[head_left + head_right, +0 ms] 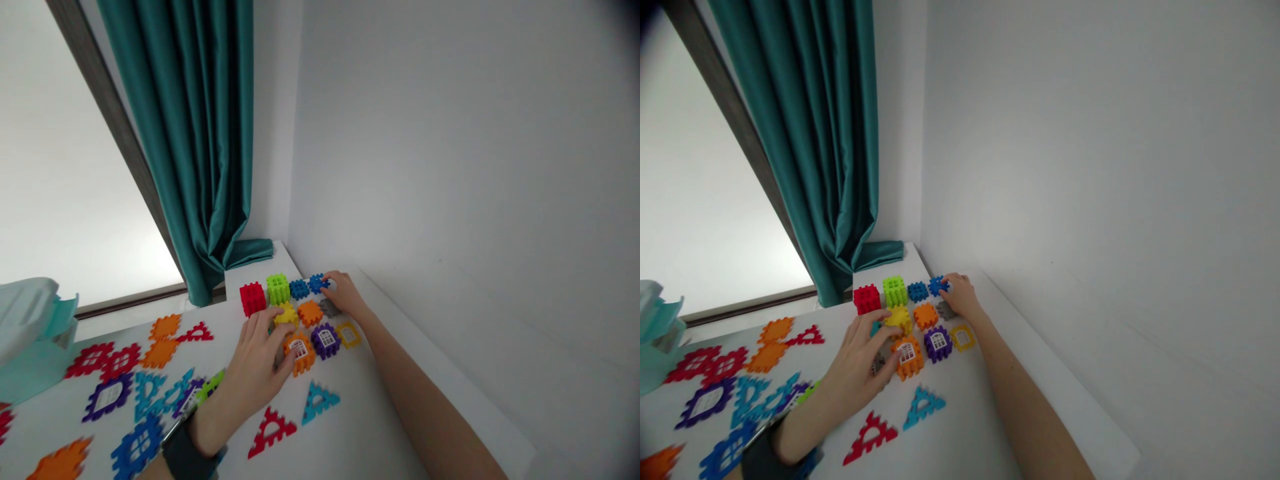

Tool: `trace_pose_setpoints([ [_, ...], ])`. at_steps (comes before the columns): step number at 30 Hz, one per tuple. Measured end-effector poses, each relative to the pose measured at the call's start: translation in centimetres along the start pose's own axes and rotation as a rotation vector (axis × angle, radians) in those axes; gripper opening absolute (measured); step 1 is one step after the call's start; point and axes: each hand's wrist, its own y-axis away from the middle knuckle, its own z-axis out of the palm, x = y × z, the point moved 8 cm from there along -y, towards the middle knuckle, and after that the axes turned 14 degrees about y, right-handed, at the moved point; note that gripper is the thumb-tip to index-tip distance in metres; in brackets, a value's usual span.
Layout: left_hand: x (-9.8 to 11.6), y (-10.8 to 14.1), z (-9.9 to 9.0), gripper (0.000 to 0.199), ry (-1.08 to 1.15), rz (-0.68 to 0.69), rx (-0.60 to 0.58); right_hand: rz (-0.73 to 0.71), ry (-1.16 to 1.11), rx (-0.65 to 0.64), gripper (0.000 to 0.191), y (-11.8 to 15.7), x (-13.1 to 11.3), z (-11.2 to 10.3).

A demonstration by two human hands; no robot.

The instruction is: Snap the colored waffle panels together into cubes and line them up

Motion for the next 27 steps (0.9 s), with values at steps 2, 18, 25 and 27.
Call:
trace_pose_setpoints([
  [2, -0.05, 0.02, 0.08, 0.022, -0.005, 0.002, -0.007, 0.016, 0.02, -0.026, 0.015, -0.15, 0.04, 0.32],
  [18, -0.36, 0.01, -0.07, 0.024, -0.022, 0.011, -0.001, 0.088, 0.116, -0.169, 0.012, -0.24, -0.06, 0.77],
  [25, 0.0, -0.11, -0.29, 0.022, -0.023, 0.019, -0.001, 0.091, 0.125, -0.186, 0.012, -0.29, -0.17, 0.96],
  [27, 0.01, -0.14, -0.35, 0.022, -0.026, 0.02, 0.002, 0.089, 0.126, -0.187, 0.012, -0.25, -0.17, 0.98],
])
